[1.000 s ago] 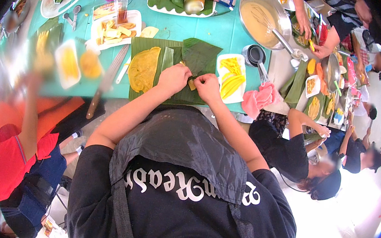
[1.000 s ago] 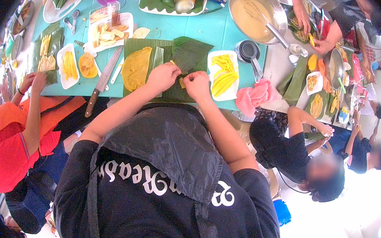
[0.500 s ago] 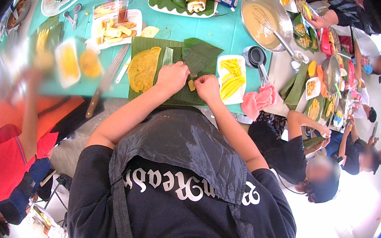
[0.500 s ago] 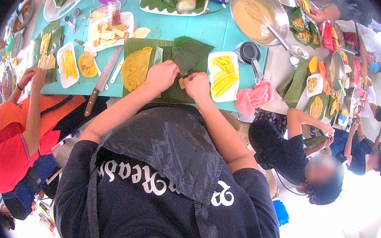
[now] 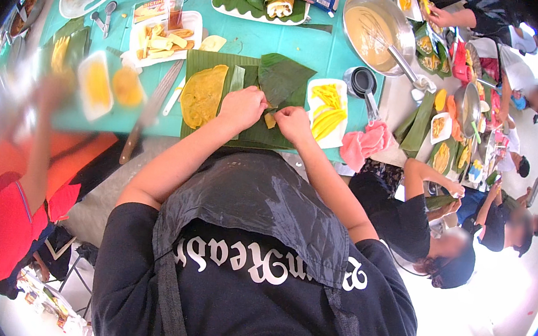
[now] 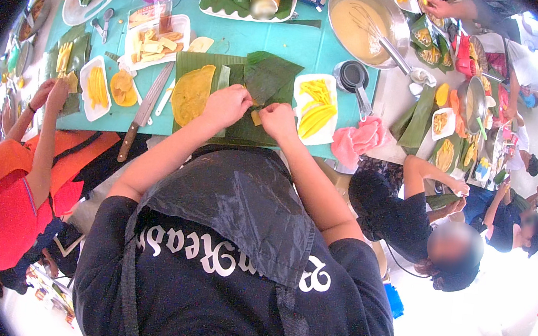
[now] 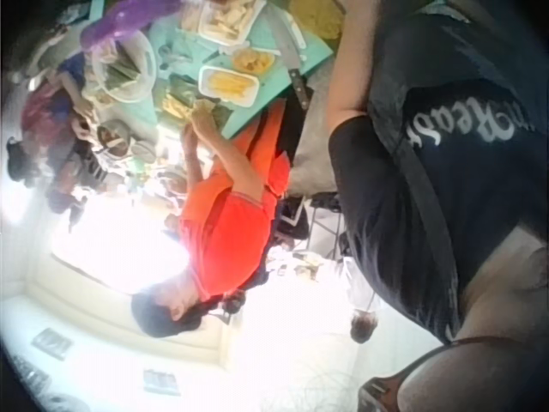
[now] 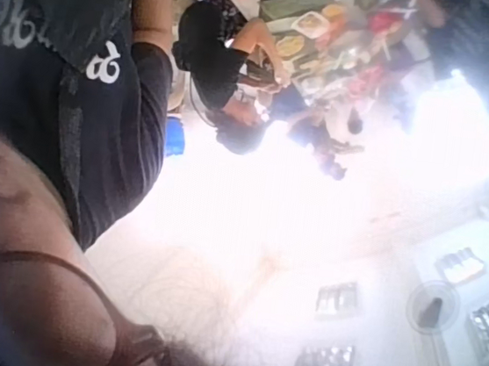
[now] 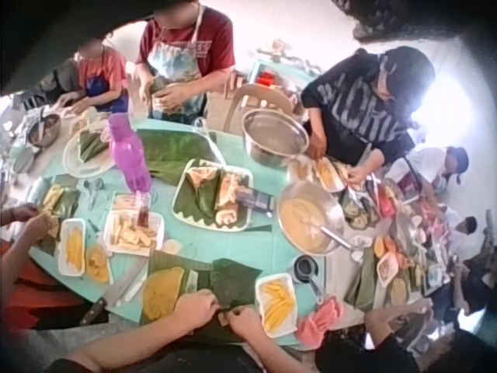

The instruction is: The person assembles a food item by placing sliced yellow fruit onto a yellow crepe laid on a banana leaf. They use scissors to trim the fruit and then fold the crepe over the filling to create a roll. The process is repeated with multiple units on a communal table.

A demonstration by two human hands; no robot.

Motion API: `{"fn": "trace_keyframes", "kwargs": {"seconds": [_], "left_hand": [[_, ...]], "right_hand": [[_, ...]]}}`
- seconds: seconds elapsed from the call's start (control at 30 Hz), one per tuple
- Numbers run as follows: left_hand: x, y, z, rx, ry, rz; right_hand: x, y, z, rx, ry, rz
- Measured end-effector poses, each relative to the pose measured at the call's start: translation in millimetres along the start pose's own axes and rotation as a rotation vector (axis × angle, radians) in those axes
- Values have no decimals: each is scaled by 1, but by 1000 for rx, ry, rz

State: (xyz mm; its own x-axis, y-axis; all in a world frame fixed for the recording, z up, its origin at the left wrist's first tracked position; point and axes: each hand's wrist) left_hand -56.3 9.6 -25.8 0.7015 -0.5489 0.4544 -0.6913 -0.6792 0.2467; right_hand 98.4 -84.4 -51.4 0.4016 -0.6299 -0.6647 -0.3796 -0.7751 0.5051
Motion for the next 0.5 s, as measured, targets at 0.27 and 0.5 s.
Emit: {"fn": "trace_keyframes", "kwargs": {"seconds": [0.27, 0.5], "left_hand": [[0, -4, -6, -7, -30, -9], [-9, 4, -4, -21, -98, 119]], "right_hand": [[-3, 3, 1, 0, -24, 64], [0, 3, 3, 33, 10, -1]]}}
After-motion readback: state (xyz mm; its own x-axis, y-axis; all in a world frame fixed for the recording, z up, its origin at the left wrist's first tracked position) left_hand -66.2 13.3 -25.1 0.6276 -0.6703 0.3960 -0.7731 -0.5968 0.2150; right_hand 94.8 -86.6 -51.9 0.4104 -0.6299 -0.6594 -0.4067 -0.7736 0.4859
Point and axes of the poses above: each hand's wrist, its own y-axis away from the middle knuckle, its own z-axis out of the palm, x = y × z, and after that the axes turned 10 degrees about -y, right-handed
